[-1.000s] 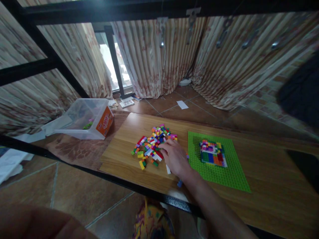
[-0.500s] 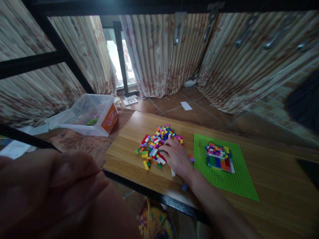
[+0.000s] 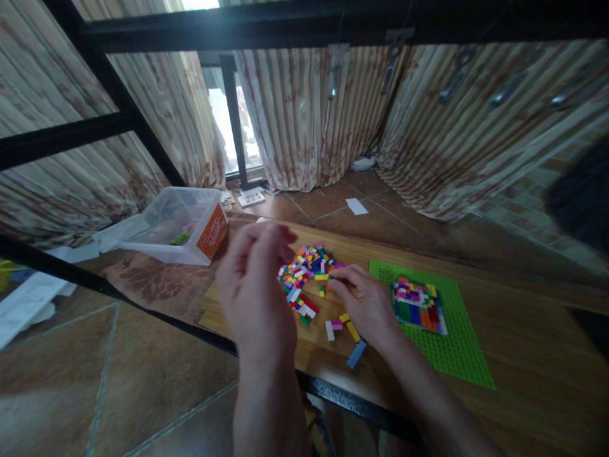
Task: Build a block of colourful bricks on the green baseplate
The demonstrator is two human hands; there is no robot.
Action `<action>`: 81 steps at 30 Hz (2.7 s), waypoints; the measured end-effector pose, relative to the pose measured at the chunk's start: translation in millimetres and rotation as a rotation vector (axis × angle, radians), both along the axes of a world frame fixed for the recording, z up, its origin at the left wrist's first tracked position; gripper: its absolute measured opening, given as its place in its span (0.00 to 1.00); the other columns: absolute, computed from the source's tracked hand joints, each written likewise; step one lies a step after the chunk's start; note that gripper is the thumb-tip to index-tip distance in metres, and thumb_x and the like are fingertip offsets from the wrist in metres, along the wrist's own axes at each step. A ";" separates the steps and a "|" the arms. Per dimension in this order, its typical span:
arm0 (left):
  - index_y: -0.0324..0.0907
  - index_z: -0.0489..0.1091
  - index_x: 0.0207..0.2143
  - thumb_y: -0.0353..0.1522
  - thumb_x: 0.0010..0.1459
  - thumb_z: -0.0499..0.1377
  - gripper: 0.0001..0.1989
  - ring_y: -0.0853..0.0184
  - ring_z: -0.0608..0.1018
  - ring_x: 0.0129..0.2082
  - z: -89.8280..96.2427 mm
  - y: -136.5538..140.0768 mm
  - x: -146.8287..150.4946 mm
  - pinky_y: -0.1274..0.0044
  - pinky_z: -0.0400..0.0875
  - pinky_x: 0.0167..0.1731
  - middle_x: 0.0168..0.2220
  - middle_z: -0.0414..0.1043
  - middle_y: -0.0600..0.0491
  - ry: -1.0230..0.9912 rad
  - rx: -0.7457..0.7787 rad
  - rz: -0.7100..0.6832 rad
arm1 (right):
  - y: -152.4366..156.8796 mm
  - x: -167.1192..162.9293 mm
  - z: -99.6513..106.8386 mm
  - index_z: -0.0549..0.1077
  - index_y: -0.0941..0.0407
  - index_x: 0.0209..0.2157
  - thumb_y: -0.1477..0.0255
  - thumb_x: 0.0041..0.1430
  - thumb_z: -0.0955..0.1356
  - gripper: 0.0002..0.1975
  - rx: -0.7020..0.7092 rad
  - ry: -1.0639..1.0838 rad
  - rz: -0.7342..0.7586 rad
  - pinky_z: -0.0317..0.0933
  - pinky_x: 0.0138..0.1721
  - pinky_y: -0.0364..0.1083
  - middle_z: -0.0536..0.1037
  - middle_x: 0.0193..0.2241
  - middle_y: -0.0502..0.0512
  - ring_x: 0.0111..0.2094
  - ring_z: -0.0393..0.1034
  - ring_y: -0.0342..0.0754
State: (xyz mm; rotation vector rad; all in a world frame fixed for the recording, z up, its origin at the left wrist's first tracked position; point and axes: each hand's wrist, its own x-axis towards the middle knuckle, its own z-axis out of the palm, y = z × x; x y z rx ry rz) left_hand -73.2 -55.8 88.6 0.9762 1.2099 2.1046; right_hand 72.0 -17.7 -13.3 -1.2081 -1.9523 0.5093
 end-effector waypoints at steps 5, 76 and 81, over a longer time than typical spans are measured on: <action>0.41 0.74 0.31 0.31 0.54 0.60 0.04 0.68 0.74 0.29 -47.7 21.2 68.2 0.77 0.67 0.31 0.28 0.74 0.52 0.213 -0.360 -0.472 | -22.4 49.4 26.9 0.77 0.52 0.39 0.63 0.60 0.69 0.10 0.006 0.322 -0.345 0.69 0.38 0.50 0.80 0.34 0.53 0.35 0.75 0.49; 0.42 0.73 0.37 0.26 0.59 0.58 0.06 0.70 0.77 0.34 -79.9 8.6 166.4 0.78 0.73 0.35 0.34 0.73 0.53 0.463 -0.112 -0.621 | -46.2 144.5 13.2 0.82 0.47 0.38 0.70 0.59 0.69 0.09 -0.127 0.722 -0.288 0.65 0.45 0.49 0.79 0.36 0.50 0.40 0.73 0.47; 0.43 0.74 0.36 0.26 0.58 0.58 0.07 0.69 0.76 0.34 -77.1 8.9 164.6 0.78 0.72 0.36 0.34 0.73 0.53 0.508 -0.115 -0.610 | -48.3 144.4 16.1 0.81 0.46 0.40 0.70 0.61 0.67 0.10 -0.098 0.635 -0.277 0.66 0.46 0.49 0.78 0.38 0.51 0.43 0.72 0.48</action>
